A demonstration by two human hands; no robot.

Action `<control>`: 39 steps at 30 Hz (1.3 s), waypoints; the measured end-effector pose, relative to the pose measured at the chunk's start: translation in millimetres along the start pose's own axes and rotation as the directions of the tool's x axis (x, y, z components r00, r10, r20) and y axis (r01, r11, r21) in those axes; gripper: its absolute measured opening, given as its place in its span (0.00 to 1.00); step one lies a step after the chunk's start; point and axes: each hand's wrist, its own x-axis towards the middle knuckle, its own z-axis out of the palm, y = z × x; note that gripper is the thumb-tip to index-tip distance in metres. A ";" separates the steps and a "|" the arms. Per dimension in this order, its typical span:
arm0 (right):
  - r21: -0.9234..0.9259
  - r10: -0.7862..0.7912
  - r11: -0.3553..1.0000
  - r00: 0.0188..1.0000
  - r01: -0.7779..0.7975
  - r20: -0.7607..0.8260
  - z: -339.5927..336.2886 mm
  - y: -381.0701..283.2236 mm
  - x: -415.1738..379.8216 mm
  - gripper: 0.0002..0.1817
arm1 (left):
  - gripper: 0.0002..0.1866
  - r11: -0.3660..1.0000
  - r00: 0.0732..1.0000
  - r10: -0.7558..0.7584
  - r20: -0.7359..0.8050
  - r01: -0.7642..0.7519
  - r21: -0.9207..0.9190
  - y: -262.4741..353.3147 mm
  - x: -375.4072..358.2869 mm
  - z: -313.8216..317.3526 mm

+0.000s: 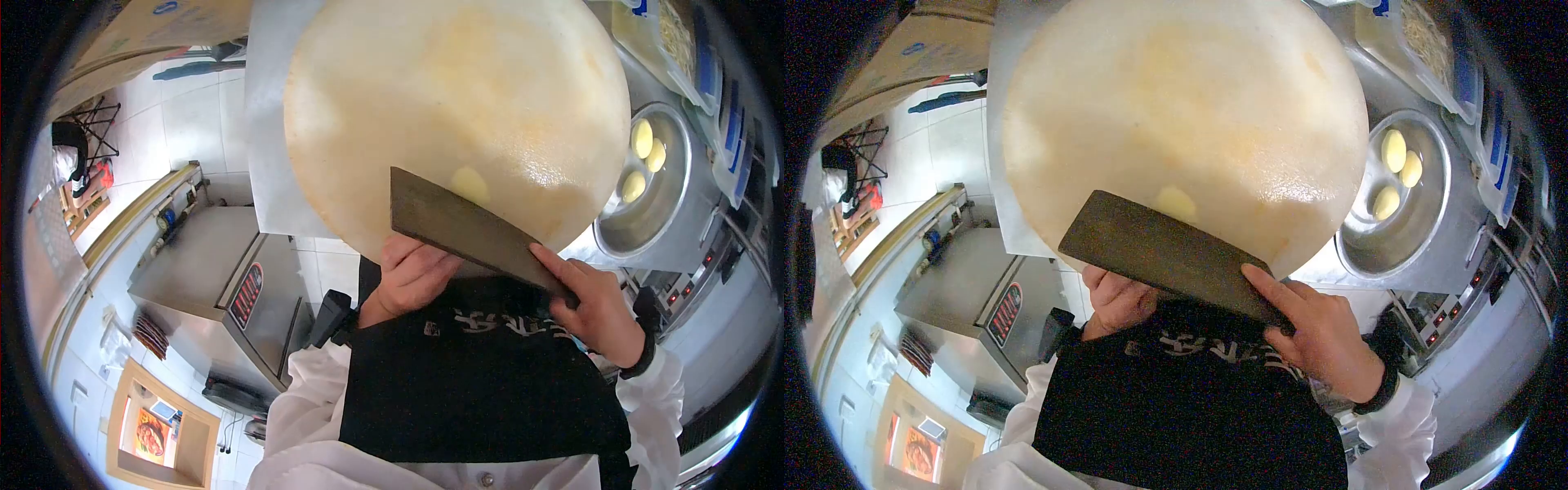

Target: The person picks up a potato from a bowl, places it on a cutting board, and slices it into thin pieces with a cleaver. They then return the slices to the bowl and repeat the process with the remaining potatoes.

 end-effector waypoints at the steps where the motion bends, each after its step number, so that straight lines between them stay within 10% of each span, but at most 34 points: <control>1: 0.023 -0.006 1.000 1.000 0.007 -0.024 1.5 1.5 2.4 0.43 | 0.11 0.999 0.999 0.036 -0.039 -0.037 -0.005 -1.7 1.5 0.8; 4: -0.024 -0.013 1.000 1.000 0.013 0.003 -4.2 0.7 -12.2 0.45 | 0.13 0.996 0.976 -0.086 0.199 0.080 0.039 -2.1 -21.4 -4.8; 16: -0.004 0.035 0.999 0.997 -0.035 0.071 -18.7 -16.3 -24.5 0.46 | 0.18 0.965 0.976 -0.081 0.202 0.128 -0.230 -6.2 -24.6 -11.3; 20: 0.005 0.043 0.999 0.999 -0.043 0.015 -3.4 -13.4 -1.3 0.43 | 0.16 0.983 0.977 -0.171 0.127 0.177 -0.039 0.2 -21.5 -0.2; 22: 0.017 0.006 1.000 0.999 -0.005 -0.041 6.2 -4.1 3.4 0.43 | 0.14 0.999 0.999 0.032 -0.044 -0.033 -0.019 -1.3 4.6 -1.4; 39: 0.006 0.007 1.000 1.000 -0.007 0.029 -15.8 -16.0 -17.2 0.45 | 0.19 0.981 0.987 -0.117 0.106 0.132 -0.142 -5.6 -25.3 -2.6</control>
